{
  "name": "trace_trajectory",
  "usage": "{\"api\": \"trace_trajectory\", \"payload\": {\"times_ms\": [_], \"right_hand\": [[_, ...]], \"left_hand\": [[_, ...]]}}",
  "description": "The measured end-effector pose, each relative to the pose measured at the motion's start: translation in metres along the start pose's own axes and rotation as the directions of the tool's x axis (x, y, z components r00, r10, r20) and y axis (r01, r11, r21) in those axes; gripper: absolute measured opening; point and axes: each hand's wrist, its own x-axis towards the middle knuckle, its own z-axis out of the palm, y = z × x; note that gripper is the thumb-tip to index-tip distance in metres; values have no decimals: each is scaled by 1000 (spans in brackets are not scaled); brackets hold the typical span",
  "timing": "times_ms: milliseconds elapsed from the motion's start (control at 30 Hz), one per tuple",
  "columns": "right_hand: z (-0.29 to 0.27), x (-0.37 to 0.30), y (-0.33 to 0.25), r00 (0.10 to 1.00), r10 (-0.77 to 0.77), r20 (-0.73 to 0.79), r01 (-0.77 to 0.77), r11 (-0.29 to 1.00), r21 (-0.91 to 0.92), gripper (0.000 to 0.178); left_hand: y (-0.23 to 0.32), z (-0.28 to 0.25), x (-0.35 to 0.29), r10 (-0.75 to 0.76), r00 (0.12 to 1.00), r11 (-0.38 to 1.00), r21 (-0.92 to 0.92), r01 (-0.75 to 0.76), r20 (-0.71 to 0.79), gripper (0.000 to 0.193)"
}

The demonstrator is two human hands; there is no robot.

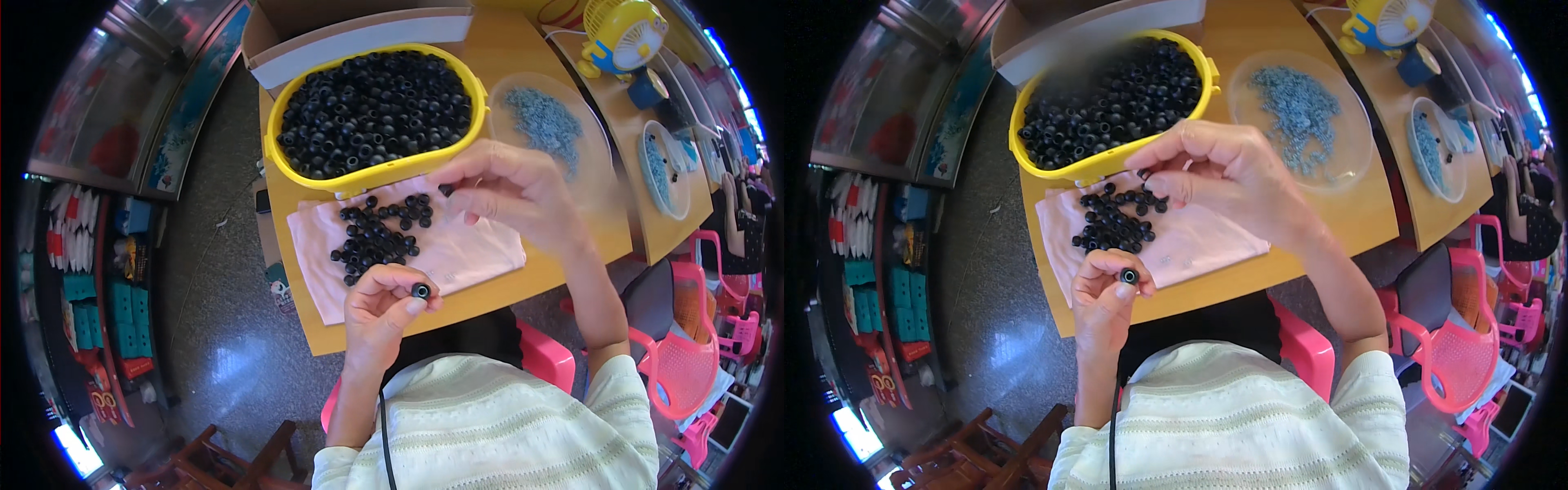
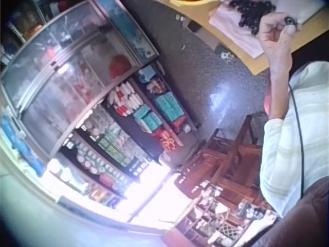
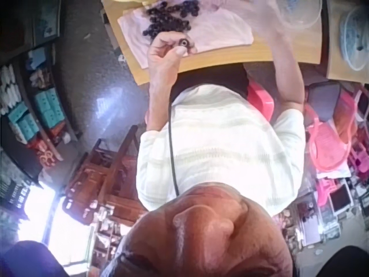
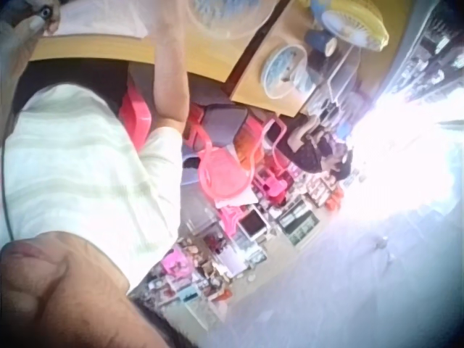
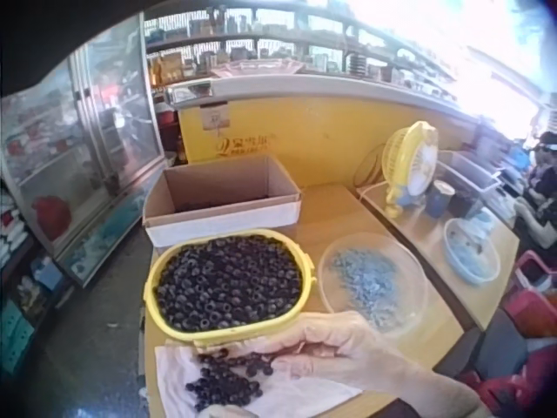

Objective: Manually assembling small plastic parts by inserting blue flower-shaped clips into black circular rings.

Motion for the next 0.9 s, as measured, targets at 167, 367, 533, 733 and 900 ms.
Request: {"api": "trace_trajectory", "payload": {"times_ms": [167, 367, 533, 733, 900], "right_hand": [[14, -38, 9, 997, 76, -24, -70, 978, 197, 17], [20, -60, 11, 988, 153, 25, -151, 922, 357, 14], [22, -68, 7, 1000, 10, 22, -15, 972, 236, 16], [19, -69, 4, 995, -94, 31, 95, 995, -30, 14], [22, -68, -4, 985, -165, 42, 170, 963, -207, 12]], "left_hand": [[-5, 5, -6, -41, 998, 999, 32, 42, -46, 17], [-9, 19, -6, -25, 999, 1000, 15, 25, -38, 19], [-9, 23, -9, -31, 1000, 999, 20, 31, -6, 18], [-9, 23, -11, -56, 998, 998, 14, 56, 11, 18], [-9, 22, -11, -50, 999, 999, 4, 50, 15, 18]]}}
